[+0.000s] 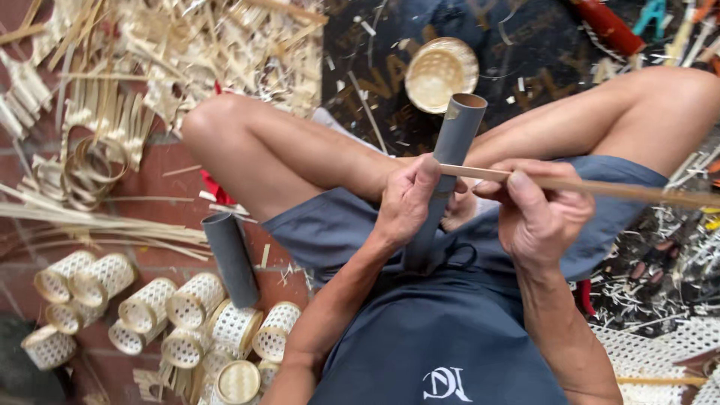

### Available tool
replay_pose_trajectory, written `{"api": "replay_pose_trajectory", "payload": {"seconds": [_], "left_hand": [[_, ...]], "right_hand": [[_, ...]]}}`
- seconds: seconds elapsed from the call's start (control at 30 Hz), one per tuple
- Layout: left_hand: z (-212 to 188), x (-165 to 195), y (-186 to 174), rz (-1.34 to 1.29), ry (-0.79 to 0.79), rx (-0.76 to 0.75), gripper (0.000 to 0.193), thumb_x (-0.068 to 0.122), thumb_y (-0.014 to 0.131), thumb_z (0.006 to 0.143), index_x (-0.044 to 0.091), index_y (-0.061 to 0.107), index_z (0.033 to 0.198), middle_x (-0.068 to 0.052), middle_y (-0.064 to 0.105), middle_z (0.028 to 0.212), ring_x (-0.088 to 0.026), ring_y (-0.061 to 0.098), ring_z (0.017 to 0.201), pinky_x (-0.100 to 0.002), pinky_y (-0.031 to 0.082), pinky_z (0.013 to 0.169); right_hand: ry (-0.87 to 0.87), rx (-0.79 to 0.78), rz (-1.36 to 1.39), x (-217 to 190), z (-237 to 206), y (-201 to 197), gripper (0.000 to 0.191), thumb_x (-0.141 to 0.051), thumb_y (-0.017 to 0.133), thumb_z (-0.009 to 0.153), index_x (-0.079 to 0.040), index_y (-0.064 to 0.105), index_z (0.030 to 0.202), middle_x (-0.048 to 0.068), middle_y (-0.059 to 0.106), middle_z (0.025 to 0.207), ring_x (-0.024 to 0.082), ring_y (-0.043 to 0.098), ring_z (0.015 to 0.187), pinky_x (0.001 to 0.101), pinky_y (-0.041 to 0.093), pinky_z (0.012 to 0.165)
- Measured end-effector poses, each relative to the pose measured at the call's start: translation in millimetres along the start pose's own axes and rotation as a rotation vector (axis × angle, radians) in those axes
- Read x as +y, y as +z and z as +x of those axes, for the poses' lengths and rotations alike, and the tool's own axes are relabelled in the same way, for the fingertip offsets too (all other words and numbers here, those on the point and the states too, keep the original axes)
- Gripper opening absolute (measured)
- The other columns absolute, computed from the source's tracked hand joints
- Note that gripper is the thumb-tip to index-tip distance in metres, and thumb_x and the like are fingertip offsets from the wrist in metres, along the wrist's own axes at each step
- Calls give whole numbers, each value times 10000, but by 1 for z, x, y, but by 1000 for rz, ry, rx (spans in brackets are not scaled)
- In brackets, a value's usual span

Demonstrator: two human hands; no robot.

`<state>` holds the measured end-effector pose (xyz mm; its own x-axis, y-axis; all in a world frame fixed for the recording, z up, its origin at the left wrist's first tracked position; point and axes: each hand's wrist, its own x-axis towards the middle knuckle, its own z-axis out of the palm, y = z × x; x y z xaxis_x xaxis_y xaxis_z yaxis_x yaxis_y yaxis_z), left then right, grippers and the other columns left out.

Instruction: The person sits on the floor weaving a small bamboo basket. They trim bamboo strips with a knife, bend and weave strips around a gray cylindrical form, weave a flat circular base, then fit and press a woven rim strip around the top edge of the basket by hand.

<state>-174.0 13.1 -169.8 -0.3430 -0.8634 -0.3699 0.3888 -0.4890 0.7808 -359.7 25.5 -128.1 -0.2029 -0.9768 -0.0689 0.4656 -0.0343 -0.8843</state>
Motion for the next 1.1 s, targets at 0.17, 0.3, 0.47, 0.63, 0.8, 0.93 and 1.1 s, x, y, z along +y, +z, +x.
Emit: {"api": "replay_pose_trajectory", "payload": {"seconds": [0.17, 0.3, 0.47, 0.63, 0.8, 0.93, 1.1], "left_hand": [[-7, -8, -16, -231, -29, 39, 581, 559, 556, 1067, -16, 640, 1075, -92, 708, 928, -130, 646, 791, -289, 545, 737], [-17, -12, -29, -371, -68, 37, 606, 541, 559, 1077, -55, 651, 1140, -129, 682, 875, -187, 645, 701, -333, 536, 640], [-39, -6, -41, -467, 24, -63, 688, 563, 548, 1069, -93, 651, 1250, -194, 693, 858, -249, 655, 739, -358, 544, 691], [-43, -4, -39, -371, 53, -1, 726, 598, 535, 1069, -101, 644, 1230, -196, 682, 847, -239, 645, 723, -356, 539, 678], [-40, -3, -40, -375, 67, -96, 751, 626, 505, 1073, -97, 646, 1222, -191, 674, 863, -231, 638, 696, -345, 529, 656], [-45, -1, -39, -435, 89, -224, 729, 607, 539, 1070, -101, 644, 1209, -206, 675, 822, -230, 633, 660, -348, 529, 632], [-53, 0, -41, -435, 56, -310, 742, 619, 584, 1028, -107, 635, 1172, -221, 676, 849, -241, 636, 665, -349, 524, 595]], "right_hand": [[-80, 210, -365, -31, -22, 8, 144, -14, 545, 1046, 113, 599, 1006, 301, 649, 992, 295, 688, 685, 362, 575, 542], [-284, -131, -519, -64, -58, 1, 330, -230, 483, 1145, 85, 579, 1151, 197, 647, 986, 217, 716, 719, 353, 643, 645], [41, 17, -224, -38, -77, -43, 415, -282, 475, 1208, 125, 557, 1206, 193, 623, 824, 213, 633, 696, 343, 547, 677], [13, 46, -166, -25, -82, -69, 383, -300, 551, 1235, 82, 565, 1228, 240, 628, 1020, 235, 649, 738, 403, 616, 732], [50, 56, -1, -22, -62, -64, 273, -253, 573, 1249, 5, 576, 1159, 202, 661, 976, 199, 636, 704, 368, 582, 668], [325, 68, 352, 23, -20, -70, 194, -184, 564, 1217, -25, 579, 1106, 113, 639, 889, 98, 564, 644, 256, 500, 604], [509, -85, 523, 62, 26, -58, 172, -155, 564, 1193, 9, 596, 1231, 69, 617, 804, 72, 529, 591, 219, 471, 582]]}}
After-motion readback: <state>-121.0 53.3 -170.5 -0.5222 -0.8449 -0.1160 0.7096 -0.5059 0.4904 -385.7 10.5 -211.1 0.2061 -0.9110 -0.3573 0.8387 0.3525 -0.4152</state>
